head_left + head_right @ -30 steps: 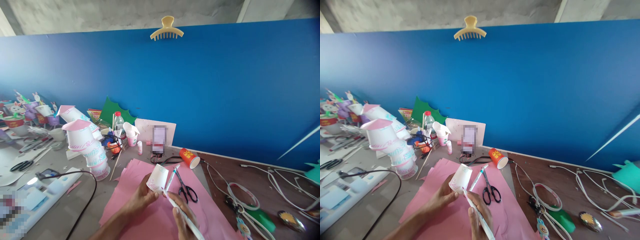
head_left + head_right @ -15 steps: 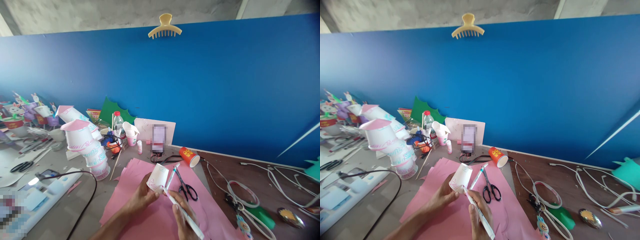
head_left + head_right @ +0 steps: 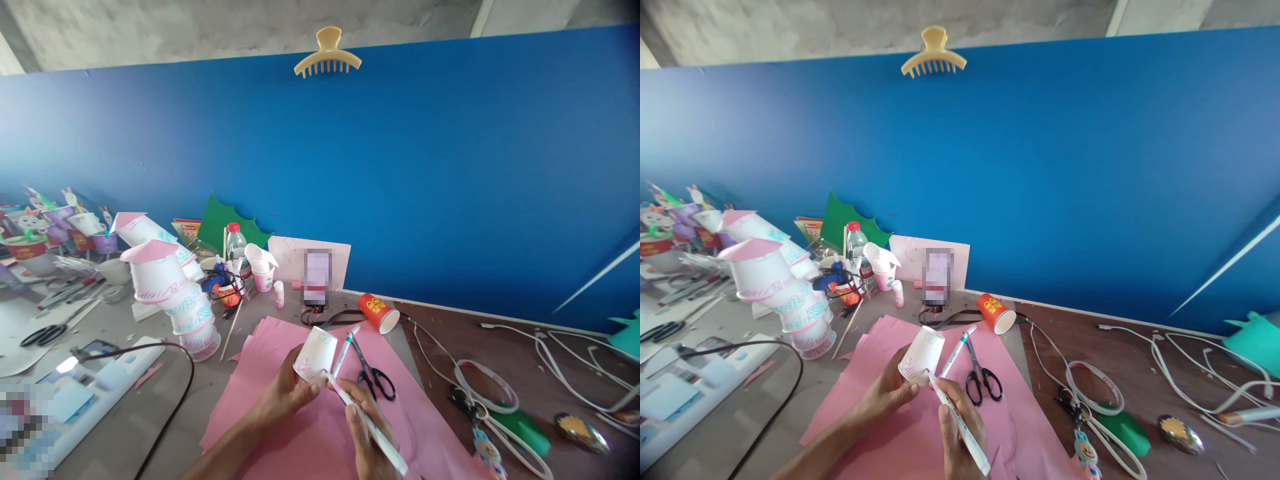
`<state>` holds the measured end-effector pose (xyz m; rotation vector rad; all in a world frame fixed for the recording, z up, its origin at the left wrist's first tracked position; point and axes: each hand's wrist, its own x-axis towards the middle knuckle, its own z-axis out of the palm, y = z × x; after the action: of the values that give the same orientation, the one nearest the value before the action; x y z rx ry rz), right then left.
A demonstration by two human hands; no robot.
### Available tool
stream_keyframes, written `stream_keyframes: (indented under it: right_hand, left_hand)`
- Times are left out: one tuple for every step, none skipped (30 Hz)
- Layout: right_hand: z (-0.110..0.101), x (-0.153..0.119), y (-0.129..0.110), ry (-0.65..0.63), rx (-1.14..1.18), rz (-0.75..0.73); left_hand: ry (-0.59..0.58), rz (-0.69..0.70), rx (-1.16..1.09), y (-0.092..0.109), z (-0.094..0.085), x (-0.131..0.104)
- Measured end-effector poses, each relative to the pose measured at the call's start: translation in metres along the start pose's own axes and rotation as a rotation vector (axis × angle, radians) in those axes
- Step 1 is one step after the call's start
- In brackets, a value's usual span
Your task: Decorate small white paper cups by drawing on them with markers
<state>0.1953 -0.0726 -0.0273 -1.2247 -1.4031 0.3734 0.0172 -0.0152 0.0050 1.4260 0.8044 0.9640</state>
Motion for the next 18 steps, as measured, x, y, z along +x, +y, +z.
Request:
stream_keyframes:
  right_hand:
    - [0.0000,0.0004,-0.0005,-0.003,0.007,0.005]
    - [-0.0001,0.0008,-0.0010,-0.008,0.017,0.012]
    - [-0.0002,0.0012,-0.0015,-0.014,0.026,0.019]
    - [-0.0004,0.0015,-0.0020,-0.018,0.034,0.024]
    - [-0.0006,0.0018,-0.0024,-0.022,0.040,0.029]
    - [-0.0008,0.0020,-0.0028,-0.025,0.045,0.033]
    - [-0.0010,0.0021,-0.0033,-0.029,0.050,0.037]
    - [-0.0010,0.0023,-0.0038,-0.033,0.054,0.040]
    - [-0.0011,0.0023,-0.0043,-0.037,0.058,0.043]
    - [-0.0011,0.0024,-0.0048,-0.041,0.061,0.044]
    - [-0.0010,0.0026,-0.0053,-0.045,0.065,0.045]
    - [-0.0009,0.0027,-0.0058,-0.048,0.068,0.045]
    - [-0.0008,0.0029,-0.0062,-0.050,0.070,0.044]
    - [-0.0006,0.0031,-0.0066,-0.053,0.072,0.043]
    - [-0.0004,0.0032,-0.0070,-0.056,0.073,0.041]
    - [-0.0001,0.0034,-0.0072,-0.059,0.075,0.039]
    - [0.0003,0.0034,-0.0074,-0.062,0.076,0.035]
    - [0.0008,0.0033,-0.0075,-0.065,0.077,0.031]
  left_hand:
    - [0.000,0.000,-0.003,-0.0002,0.0000,0.0001]
    - [0.000,-0.001,-0.004,-0.0002,0.0001,0.0000]
    - [0.003,0.001,-0.004,0.0000,0.0002,-0.0001]
    - [0.004,0.003,-0.003,0.0003,0.0003,-0.0004]
    - [0.006,0.005,-0.003,0.0008,0.0004,-0.0006]
    - [0.006,0.005,-0.005,0.0012,0.0006,-0.0009]
    - [0.007,0.006,-0.006,0.0016,0.0007,-0.0011]
    - [0.007,0.005,-0.006,0.0019,0.0009,-0.0013]
    - [0.004,0.006,-0.005,0.0021,0.0010,-0.0014]
    - [0.004,0.006,-0.005,0.0023,0.0011,-0.0013]
    - [0.005,0.006,-0.004,0.0024,0.0012,-0.0013]
    - [0.008,0.003,-0.001,0.0025,0.0012,-0.0012]
    - [0.012,0.000,0.002,0.0025,0.0013,-0.0011]
    - [0.014,-0.003,0.004,0.0025,0.0013,-0.0010]
    - [0.014,-0.006,0.004,0.0023,0.0011,-0.0010]
    - [0.013,-0.007,0.005,0.0020,0.0009,-0.0010]
    - [0.011,-0.007,0.004,0.0014,0.0006,-0.0010]
    - [0.009,-0.008,0.004,0.0009,0.0003,-0.0010]
